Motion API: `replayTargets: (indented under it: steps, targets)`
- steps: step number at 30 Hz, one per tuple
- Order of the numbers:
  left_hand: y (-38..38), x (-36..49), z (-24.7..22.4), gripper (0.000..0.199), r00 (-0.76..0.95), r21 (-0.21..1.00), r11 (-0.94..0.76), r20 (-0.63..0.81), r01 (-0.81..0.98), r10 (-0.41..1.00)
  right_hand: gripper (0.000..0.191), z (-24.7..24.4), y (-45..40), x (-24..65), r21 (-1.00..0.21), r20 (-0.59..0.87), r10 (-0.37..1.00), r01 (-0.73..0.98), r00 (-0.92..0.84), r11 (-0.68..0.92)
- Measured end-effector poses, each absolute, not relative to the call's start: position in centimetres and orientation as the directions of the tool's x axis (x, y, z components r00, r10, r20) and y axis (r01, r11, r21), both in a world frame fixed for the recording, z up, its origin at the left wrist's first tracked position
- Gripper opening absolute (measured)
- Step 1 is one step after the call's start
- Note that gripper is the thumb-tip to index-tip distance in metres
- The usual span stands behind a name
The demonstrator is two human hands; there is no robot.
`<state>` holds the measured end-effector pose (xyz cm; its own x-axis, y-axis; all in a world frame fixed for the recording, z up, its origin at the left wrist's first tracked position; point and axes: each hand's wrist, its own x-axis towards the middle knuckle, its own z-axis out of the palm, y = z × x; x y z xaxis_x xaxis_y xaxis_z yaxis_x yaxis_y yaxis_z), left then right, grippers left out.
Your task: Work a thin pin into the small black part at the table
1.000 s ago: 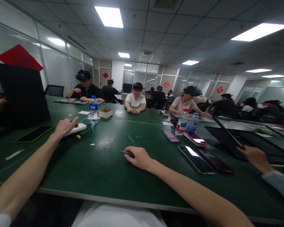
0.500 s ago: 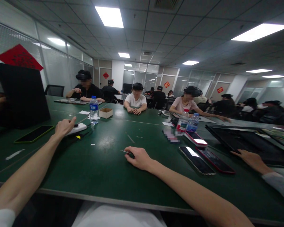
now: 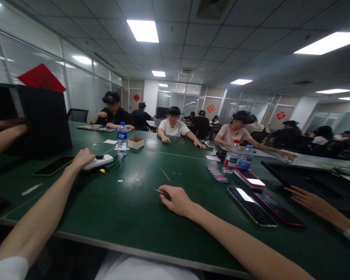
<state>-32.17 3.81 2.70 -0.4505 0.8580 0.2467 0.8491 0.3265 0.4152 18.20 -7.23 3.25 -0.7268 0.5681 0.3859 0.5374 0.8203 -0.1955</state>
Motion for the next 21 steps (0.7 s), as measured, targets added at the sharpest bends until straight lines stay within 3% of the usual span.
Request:
replayTargets:
  steps: [8,21]
  targets:
    - [3.3,-32.0,2.7,0.035,-0.414,0.321,0.347,0.166,0.881,0.895,0.025,3.2,-7.2,18.2,-0.190,0.387,0.566,0.537,-0.728,0.822]
    - [2.6,-31.5,2.9,0.043,-0.392,0.194,0.351,0.241,0.916,0.888,0.026,2.5,-6.9,18.2,-0.185,0.389,0.569,0.543,-0.724,0.819]
